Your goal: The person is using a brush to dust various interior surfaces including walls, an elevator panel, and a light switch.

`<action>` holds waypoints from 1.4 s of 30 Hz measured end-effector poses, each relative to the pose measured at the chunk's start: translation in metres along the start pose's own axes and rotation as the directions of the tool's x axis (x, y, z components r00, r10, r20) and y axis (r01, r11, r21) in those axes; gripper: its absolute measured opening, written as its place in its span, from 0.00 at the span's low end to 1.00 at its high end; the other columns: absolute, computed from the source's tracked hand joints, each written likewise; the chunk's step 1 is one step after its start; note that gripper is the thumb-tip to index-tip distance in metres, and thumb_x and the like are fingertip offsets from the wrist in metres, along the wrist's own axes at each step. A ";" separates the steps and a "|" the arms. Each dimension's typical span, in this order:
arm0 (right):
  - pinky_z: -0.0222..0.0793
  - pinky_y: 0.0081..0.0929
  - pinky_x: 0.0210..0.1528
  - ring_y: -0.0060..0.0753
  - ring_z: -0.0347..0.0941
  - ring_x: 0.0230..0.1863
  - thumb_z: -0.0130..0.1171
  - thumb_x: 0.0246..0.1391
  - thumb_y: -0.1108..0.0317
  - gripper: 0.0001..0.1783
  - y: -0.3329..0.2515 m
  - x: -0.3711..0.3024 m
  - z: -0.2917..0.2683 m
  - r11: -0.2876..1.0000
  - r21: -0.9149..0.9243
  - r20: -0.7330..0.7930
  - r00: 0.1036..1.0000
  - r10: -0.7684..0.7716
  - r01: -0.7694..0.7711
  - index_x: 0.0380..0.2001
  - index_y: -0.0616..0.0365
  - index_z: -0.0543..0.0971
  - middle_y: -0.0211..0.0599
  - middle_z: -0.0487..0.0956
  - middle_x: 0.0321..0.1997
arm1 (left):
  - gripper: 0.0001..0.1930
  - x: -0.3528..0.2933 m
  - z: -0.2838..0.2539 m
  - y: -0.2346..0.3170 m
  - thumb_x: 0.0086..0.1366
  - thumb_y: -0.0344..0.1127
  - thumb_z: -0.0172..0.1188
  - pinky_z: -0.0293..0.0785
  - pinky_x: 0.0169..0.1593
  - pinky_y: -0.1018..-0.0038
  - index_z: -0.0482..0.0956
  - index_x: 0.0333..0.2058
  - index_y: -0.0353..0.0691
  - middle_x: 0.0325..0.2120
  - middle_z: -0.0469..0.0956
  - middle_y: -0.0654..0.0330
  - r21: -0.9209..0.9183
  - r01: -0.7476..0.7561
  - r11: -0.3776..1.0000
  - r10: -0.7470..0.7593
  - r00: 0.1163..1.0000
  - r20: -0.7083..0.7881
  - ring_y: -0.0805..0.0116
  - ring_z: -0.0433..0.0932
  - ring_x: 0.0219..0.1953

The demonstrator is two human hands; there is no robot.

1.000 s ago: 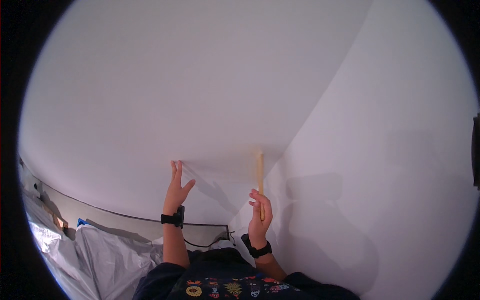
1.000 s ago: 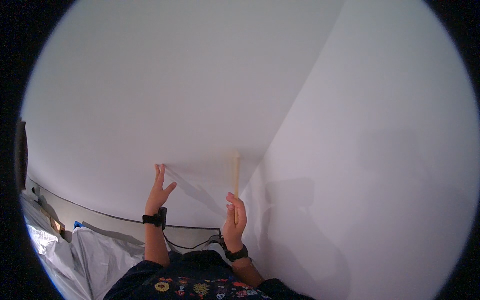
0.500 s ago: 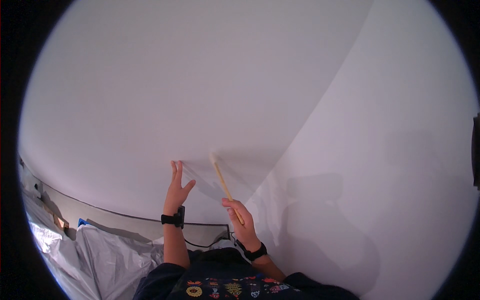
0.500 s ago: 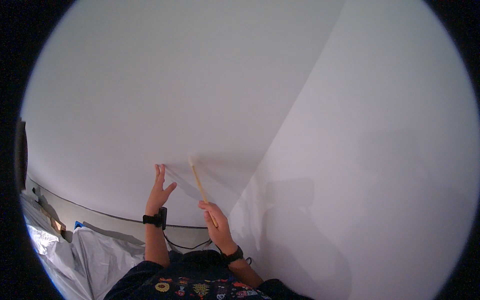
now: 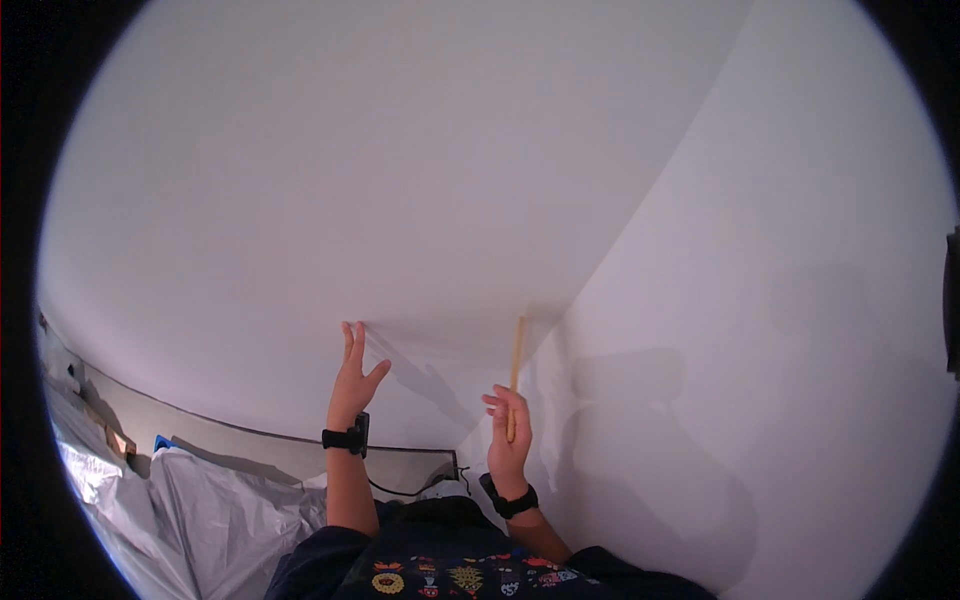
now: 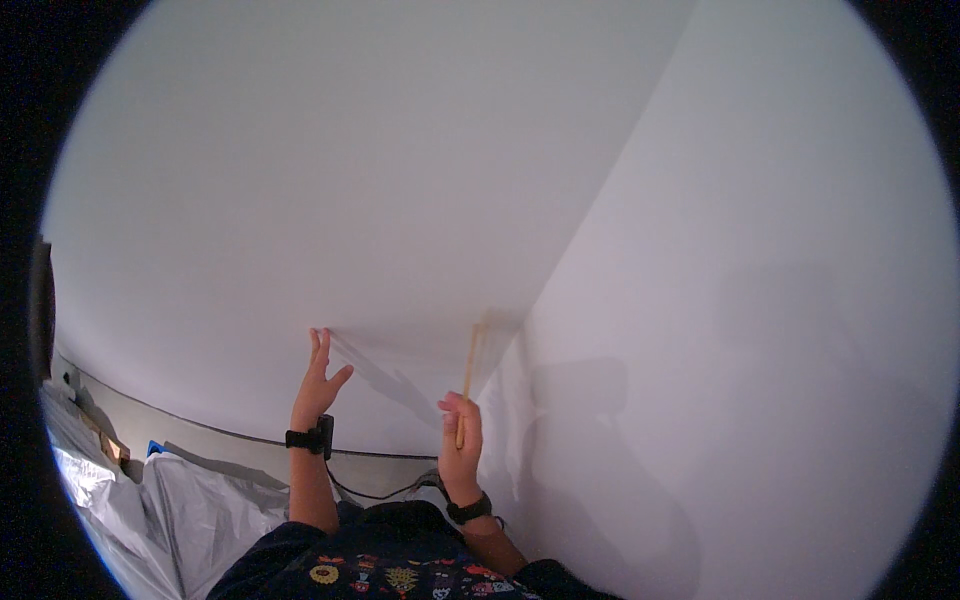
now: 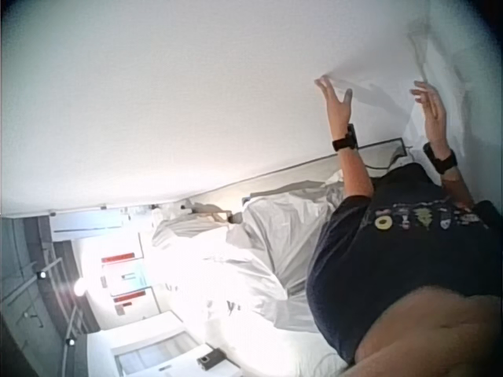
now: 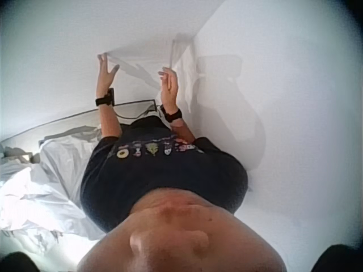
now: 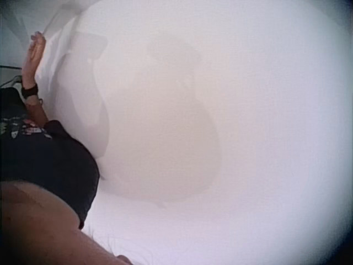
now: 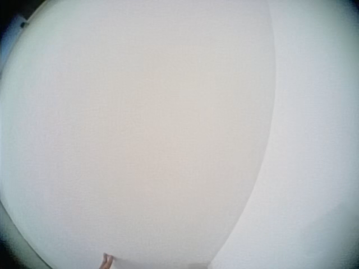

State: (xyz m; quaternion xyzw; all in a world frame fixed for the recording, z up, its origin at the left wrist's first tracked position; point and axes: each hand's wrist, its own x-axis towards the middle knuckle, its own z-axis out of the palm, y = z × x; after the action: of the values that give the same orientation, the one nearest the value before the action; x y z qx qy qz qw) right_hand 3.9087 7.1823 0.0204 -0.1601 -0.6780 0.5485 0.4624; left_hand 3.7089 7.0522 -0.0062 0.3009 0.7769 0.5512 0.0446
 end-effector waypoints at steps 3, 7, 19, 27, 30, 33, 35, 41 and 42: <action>0.64 0.24 0.45 0.30 0.70 0.44 0.42 0.59 0.69 0.11 0.000 -0.003 0.005 1.000 0.019 0.194 0.981 -0.023 0.020 0.41 0.62 0.70 0.40 0.70 0.46 | 0.39 0.000 0.000 0.002 0.56 0.36 0.57 0.49 0.61 0.68 0.43 0.62 0.43 0.62 0.34 0.46 0.005 0.024 1.000 -0.024 1.000 0.005 0.55 0.41 0.64; 0.63 0.24 0.47 0.30 0.68 0.46 0.42 0.58 0.72 0.10 -0.007 -0.002 0.006 0.998 0.067 0.393 0.918 -0.047 0.022 0.39 0.62 0.72 0.41 0.72 0.46 | 0.39 0.000 0.001 0.001 0.56 0.35 0.57 0.48 0.61 0.69 0.43 0.62 0.43 0.62 0.33 0.46 0.009 -0.006 1.000 0.006 1.000 0.002 0.55 0.41 0.64; 0.64 0.26 0.46 0.32 0.68 0.46 0.42 0.59 0.67 0.10 -0.001 0.003 -0.001 0.995 -0.037 -0.224 0.970 -0.096 0.090 0.40 0.60 0.69 0.42 0.70 0.48 | 0.40 0.000 -0.001 0.005 0.56 0.35 0.57 0.49 0.61 0.68 0.42 0.62 0.44 0.63 0.33 0.47 0.008 0.014 1.000 -0.014 1.000 0.015 0.56 0.41 0.65; 0.62 0.24 0.48 0.30 0.68 0.45 0.43 0.58 0.72 0.08 0.002 -0.005 0.008 0.998 0.053 0.256 0.967 0.000 -0.014 0.38 0.62 0.71 0.41 0.71 0.45 | 0.40 0.000 0.000 0.002 0.56 0.36 0.58 0.50 0.61 0.68 0.42 0.62 0.44 0.63 0.33 0.47 0.019 0.010 1.000 -0.010 1.000 0.007 0.55 0.41 0.64; 0.59 0.27 0.53 0.34 0.67 0.49 0.44 0.57 0.75 0.09 -0.001 -0.006 0.008 0.994 0.085 0.445 0.895 0.022 -0.067 0.40 0.62 0.72 0.42 0.72 0.46 | 0.40 0.001 0.000 0.001 0.55 0.36 0.58 0.50 0.61 0.68 0.42 0.62 0.44 0.63 0.32 0.47 0.009 0.010 1.000 -0.010 1.000 0.012 0.56 0.41 0.64; 0.59 0.27 0.54 0.34 0.66 0.50 0.43 0.57 0.75 0.10 0.000 -0.006 0.007 0.998 0.045 0.432 0.902 0.020 -0.043 0.40 0.61 0.72 0.43 0.71 0.47 | 0.40 0.000 -0.001 0.001 0.55 0.36 0.58 0.50 0.61 0.68 0.42 0.62 0.44 0.63 0.32 0.47 0.039 0.006 0.999 -0.006 1.000 0.012 0.56 0.41 0.64; 0.63 0.24 0.48 0.32 0.68 0.47 0.42 0.58 0.72 0.09 0.005 -0.006 0.005 0.996 0.077 0.091 0.995 0.048 -0.056 0.38 0.62 0.72 0.42 0.73 0.45 | 0.40 0.000 -0.002 0.005 0.55 0.36 0.57 0.50 0.61 0.68 0.42 0.62 0.44 0.63 0.32 0.48 0.031 0.013 0.999 -0.014 1.000 0.025 0.56 0.41 0.64; 0.65 0.25 0.45 0.32 0.69 0.44 0.42 0.59 0.70 0.08 0.012 -0.004 0.004 0.996 -0.043 -0.197 0.977 -0.081 0.074 0.37 0.60 0.70 0.41 0.70 0.46 | 0.41 0.001 -0.001 0.001 0.55 0.37 0.57 0.51 0.60 0.68 0.41 0.62 0.44 0.63 0.33 0.48 0.050 0.003 0.999 -0.004 1.000 0.023 0.55 0.42 0.64; 0.65 0.26 0.46 0.32 0.70 0.43 0.42 0.59 0.70 0.08 0.013 -0.003 0.004 0.996 -0.051 -0.229 0.970 -0.086 0.077 0.37 0.60 0.70 0.41 0.69 0.46 | 0.41 0.001 -0.001 0.000 0.55 0.37 0.57 0.51 0.60 0.68 0.41 0.62 0.44 0.63 0.33 0.48 0.050 0.003 0.999 -0.004 1.000 0.023 0.55 0.42 0.64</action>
State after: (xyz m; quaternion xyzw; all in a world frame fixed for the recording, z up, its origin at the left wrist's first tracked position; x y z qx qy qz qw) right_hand 3.9033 7.1817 0.0076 -0.2045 -0.6367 0.4926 0.5569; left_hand 3.7079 7.0515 -0.0052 0.3068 0.7903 0.5282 0.0469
